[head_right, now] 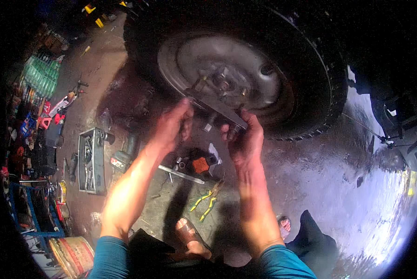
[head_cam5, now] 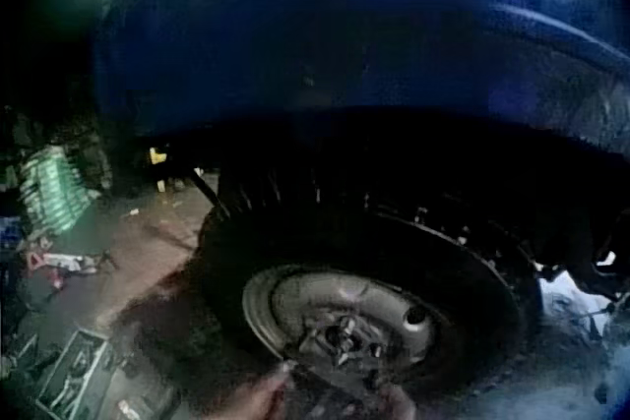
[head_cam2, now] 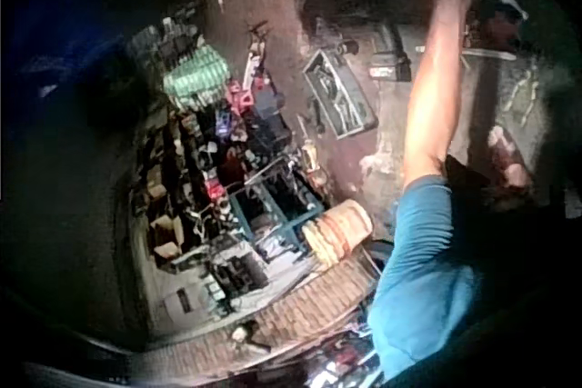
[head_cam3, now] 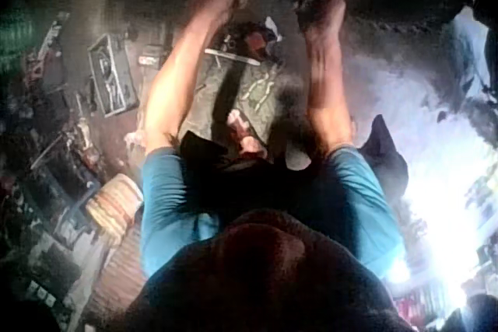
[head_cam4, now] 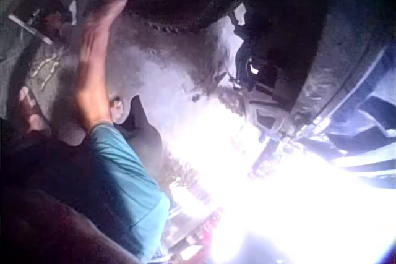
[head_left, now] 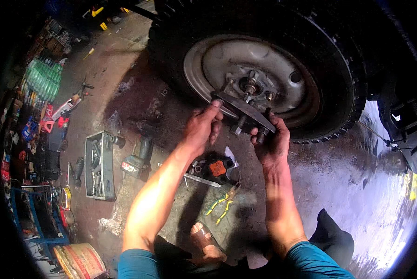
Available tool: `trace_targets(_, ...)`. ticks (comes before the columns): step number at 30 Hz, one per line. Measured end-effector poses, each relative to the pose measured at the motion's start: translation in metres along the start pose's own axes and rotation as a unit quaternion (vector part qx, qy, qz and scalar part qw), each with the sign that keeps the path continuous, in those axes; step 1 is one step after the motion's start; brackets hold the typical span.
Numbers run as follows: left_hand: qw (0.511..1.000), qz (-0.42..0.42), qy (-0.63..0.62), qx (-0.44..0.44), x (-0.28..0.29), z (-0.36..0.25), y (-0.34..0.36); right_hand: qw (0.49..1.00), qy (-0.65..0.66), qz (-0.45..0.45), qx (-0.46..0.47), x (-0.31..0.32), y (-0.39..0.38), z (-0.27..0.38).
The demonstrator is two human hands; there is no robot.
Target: The person removes a wheel hub cap with a metal bar, extracts a cotter pin with pliers, and unscrews an axle nut using an impact wrench. Then, the person attaches a hub puller tool onto the wheel hub by hand.
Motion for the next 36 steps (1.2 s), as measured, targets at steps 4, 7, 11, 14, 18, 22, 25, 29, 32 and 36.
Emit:
trace_targets(4,0.999,0.015,-0.004,0.046,-0.008,-0.001,-0.001,1.000,-0.011,0.022,0.000,0.002,0.007,0.008)
trace_targets(7,0.995,-0.038,0.093,0.028,-0.005,0.003,0.000,0.999,-0.019,0.026,0.004,0.004,0.013,0.013)
trace_targets(11,0.810,-0.295,0.461,-0.210,-0.001,-0.052,-0.026,0.998,-0.017,0.064,-0.017,-0.005,0.017,0.006)
trace_targets(14,0.917,-0.265,0.237,-0.180,0.007,-0.030,-0.018,0.995,-0.016,0.085,-0.045,-0.009,0.018,0.003)
trace_targets(18,0.980,-0.122,-0.156,-0.008,-0.012,0.008,-0.012,0.997,-0.023,0.074,-0.026,-0.009,0.020,0.007)
trace_targets(22,0.834,-0.339,0.213,-0.380,0.002,-0.046,-0.043,0.996,-0.029,0.079,-0.032,-0.008,0.017,0.000)
trace_targets(25,0.922,-0.276,0.020,-0.270,0.008,-0.018,-0.023,0.995,-0.031,0.081,-0.047,-0.011,0.014,0.003)
trace_targets(29,0.929,-0.154,-0.326,-0.087,-0.013,0.016,-0.010,0.996,-0.024,0.066,-0.048,-0.005,0.017,0.005)
trace_targets(32,0.946,-0.251,-0.153,-0.136,0.003,0.010,-0.014,0.994,-0.039,0.090,-0.047,-0.012,0.015,0.006)
trace_targets(36,0.878,-0.309,0.065,-0.359,0.008,-0.025,-0.028,0.995,-0.037,0.079,-0.042,-0.014,0.013,0.006)
Point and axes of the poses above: each hand's wrist, its own y-axis towards the middle knuckle, its own x-axis out of the back of the hand, z = x × y, the point moved 10 cm from there along y, towards the middle knuckle, and after that the axes turned 8 degrees about y, right-handed, at the moved point
